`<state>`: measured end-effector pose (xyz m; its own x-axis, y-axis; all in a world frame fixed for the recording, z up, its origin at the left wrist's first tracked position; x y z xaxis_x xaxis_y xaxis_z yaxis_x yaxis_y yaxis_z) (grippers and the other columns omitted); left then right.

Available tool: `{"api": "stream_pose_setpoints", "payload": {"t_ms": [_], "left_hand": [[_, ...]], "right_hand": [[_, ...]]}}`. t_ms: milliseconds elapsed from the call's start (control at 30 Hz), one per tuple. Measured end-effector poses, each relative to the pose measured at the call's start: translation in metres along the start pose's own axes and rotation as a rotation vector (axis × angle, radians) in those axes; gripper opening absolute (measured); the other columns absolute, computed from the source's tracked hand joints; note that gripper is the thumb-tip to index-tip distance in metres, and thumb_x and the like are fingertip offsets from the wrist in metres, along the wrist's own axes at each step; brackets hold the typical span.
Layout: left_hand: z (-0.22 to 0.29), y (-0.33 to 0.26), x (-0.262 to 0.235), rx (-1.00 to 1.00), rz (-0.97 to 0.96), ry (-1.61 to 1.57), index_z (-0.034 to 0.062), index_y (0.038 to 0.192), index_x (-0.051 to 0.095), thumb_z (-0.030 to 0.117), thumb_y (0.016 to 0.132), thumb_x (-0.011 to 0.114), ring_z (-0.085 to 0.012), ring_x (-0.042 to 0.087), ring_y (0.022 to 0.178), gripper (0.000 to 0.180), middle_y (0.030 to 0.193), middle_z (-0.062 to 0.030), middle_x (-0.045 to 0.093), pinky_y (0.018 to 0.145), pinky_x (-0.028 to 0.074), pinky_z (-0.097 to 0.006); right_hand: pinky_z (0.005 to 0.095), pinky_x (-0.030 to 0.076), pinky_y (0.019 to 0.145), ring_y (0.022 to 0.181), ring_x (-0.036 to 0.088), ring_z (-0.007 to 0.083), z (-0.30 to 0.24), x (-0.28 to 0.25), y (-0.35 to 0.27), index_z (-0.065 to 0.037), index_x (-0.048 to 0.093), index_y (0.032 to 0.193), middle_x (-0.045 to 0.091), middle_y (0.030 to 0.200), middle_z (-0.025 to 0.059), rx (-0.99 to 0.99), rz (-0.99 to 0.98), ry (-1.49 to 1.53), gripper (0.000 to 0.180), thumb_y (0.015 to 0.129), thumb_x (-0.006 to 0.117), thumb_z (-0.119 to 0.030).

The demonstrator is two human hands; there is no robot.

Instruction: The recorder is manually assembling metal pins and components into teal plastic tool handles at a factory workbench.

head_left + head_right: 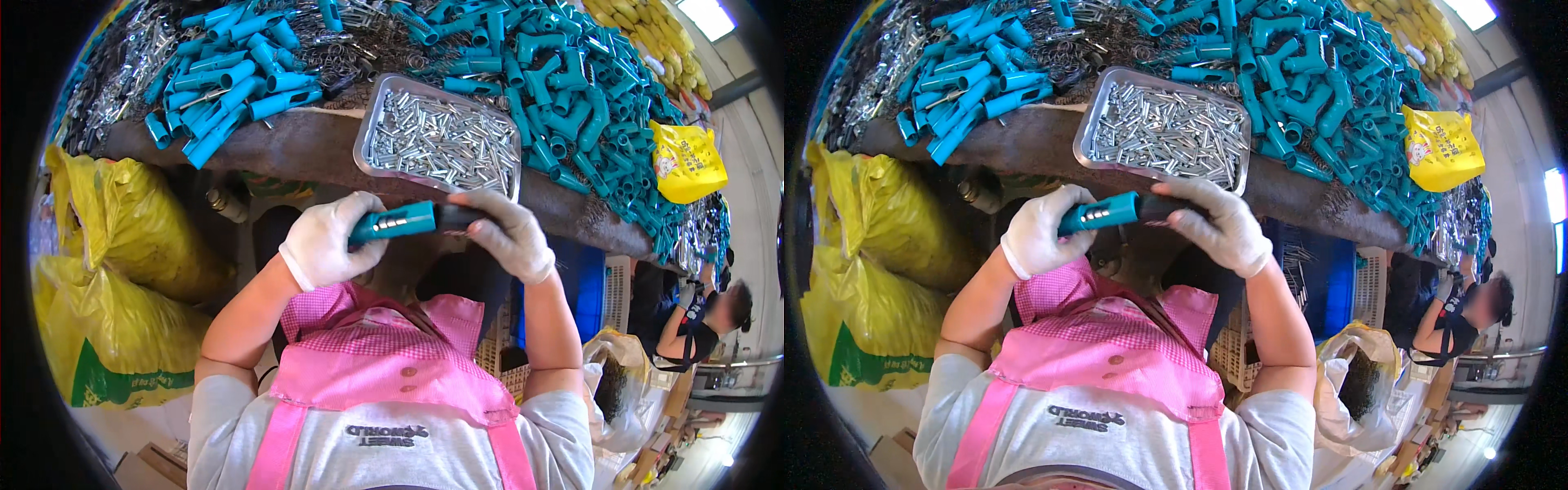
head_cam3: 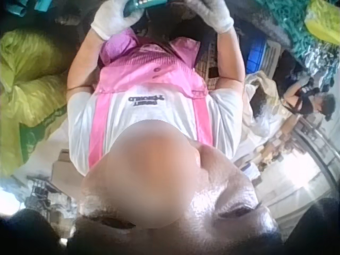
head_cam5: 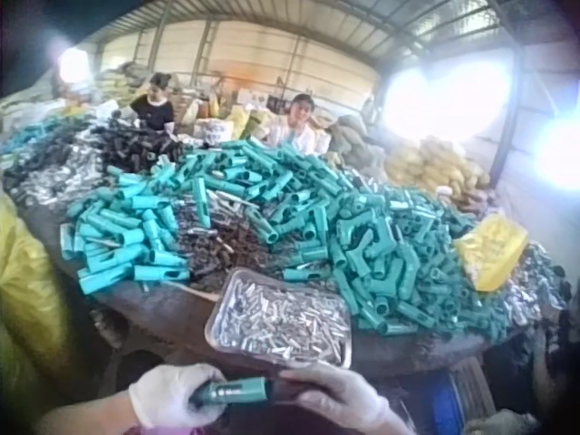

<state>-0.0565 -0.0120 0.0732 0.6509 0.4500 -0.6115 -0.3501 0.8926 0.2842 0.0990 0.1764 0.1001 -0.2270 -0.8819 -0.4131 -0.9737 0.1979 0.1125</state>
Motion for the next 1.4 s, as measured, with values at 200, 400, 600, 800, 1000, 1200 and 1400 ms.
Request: {"api": "stream_pose_setpoints", "payload": {"t_ms": [200, 400, 600, 800, 1000, 1200, 1400], "left_hand": [[0.001, 0.003, 0.014, 0.088, -0.074, 0.130, 0.0067, 0.095, 0.056, 0.014, 0.068, 0.070, -0.0316, 0.063, 0.069, 0.031, 0.077, -0.0130, 0.062, 0.059, 0.051, -0.039], [-0.005, -0.007, 0.017, 0.099, -0.121, 0.211, 0.0011, 0.114, 0.048, 0.023, 0.074, 0.069, -0.0351, 0.063, 0.079, 0.050, 0.087, -0.0178, 0.063, 0.068, 0.051, -0.042], [-0.036, -0.034, -0.003, -0.100, 0.169, 0.072, 0.0030, 0.119, 0.046, 0.030, 0.079, 0.070, -0.0371, 0.063, 0.082, 0.055, 0.092, -0.0188, 0.064, 0.070, 0.051, -0.041], [-0.062, -0.056, -0.022, -0.419, 0.326, -0.165, -0.0035, 0.120, 0.047, 0.020, 0.080, 0.067, -0.0244, 0.062, 0.081, 0.050, 0.093, -0.0178, 0.063, 0.075, 0.048, -0.035], [-0.075, -0.061, -0.035, -0.419, 0.403, -0.193, -0.0010, 0.107, 0.053, 0.024, 0.079, 0.070, -0.0220, 0.059, 0.070, 0.041, 0.080, -0.0125, 0.062, 0.068, 0.047, -0.034], [-0.097, -0.041, -0.016, -0.462, 0.353, -0.423, -0.0039, 0.112, 0.054, 0.031, 0.077, 0.072, -0.0210, 0.059, 0.070, 0.052, 0.081, -0.0142, 0.062, 0.068, 0.047, -0.033], [-0.078, -0.036, -0.012, -0.525, 0.297, -0.585, -0.0006, 0.115, 0.052, 0.026, 0.079, 0.070, -0.0121, 0.054, 0.056, 0.048, 0.071, -0.0050, 0.058, 0.053, 0.044, -0.028]], "right_hand": [[0.0354, 0.046, 0.082, 0.093, 0.059, 0.0280, -0.006, 0.022, -0.003, 0.000, 0.053, 0.117, 0.059, 0.097, 0.0165, 0.073, 0.101, -0.191, 0.036, 0.085, 0.063, -0.015], [0.0281, 0.040, 0.048, 0.048, 0.046, 0.0101, -0.003, 0.060, 0.026, -0.005, 0.038, 0.122, 0.050, 0.065, 0.0043, 0.307, -0.135, 0.147, 0.034, 0.095, 0.051, -0.021], [0.0408, 0.047, 0.069, 0.077, 0.062, 0.0348, -0.028, 0.075, 0.126, -0.005, 0.060, 0.100, 0.061, 0.080, 0.0180, -0.195, -0.221, -0.377, 0.028, 0.095, 0.044, -0.028], [0.0428, 0.050, 0.078, 0.096, 0.061, 0.0323, 0.034, 0.109, 0.267, -0.011, 0.067, 0.096, 0.062, 0.102, 0.0153, -0.223, -0.331, -1.311, 0.021, 0.085, 0.050, -0.015], [0.0448, 0.049, 0.079, 0.092, 0.062, 0.0350, 0.009, 0.077, 0.268, -0.007, 0.064, 0.095, 0.063, 0.100, 0.0166, -0.145, -0.302, -1.076, 0.022, 0.081, 0.053, -0.019], [0.0405, 0.052, 0.078, 0.091, 0.064, 0.0280, 0.021, 0.063, 0.255, -0.021, 0.069, 0.102, 0.067, 0.097, 0.0088, -0.317, -0.304, -1.185, 0.025, 0.083, 0.052, -0.019], [0.0403, 0.053, 0.075, 0.089, 0.066, 0.0305, 0.024, 0.101, 0.266, -0.007, 0.072, 0.085, 0.068, 0.094, 0.0156, -0.251, -0.410, -1.410, 0.019, 0.077, 0.055, -0.010]]}}
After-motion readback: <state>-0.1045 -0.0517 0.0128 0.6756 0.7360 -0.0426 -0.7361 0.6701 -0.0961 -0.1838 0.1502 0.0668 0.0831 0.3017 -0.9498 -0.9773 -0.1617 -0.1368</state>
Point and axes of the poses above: each hand's wrist, its own y-axis towards the middle knuckle, its own x-axis out of the palm, z = x × y, the point moved 3 cm from there along y, towards the middle knuckle
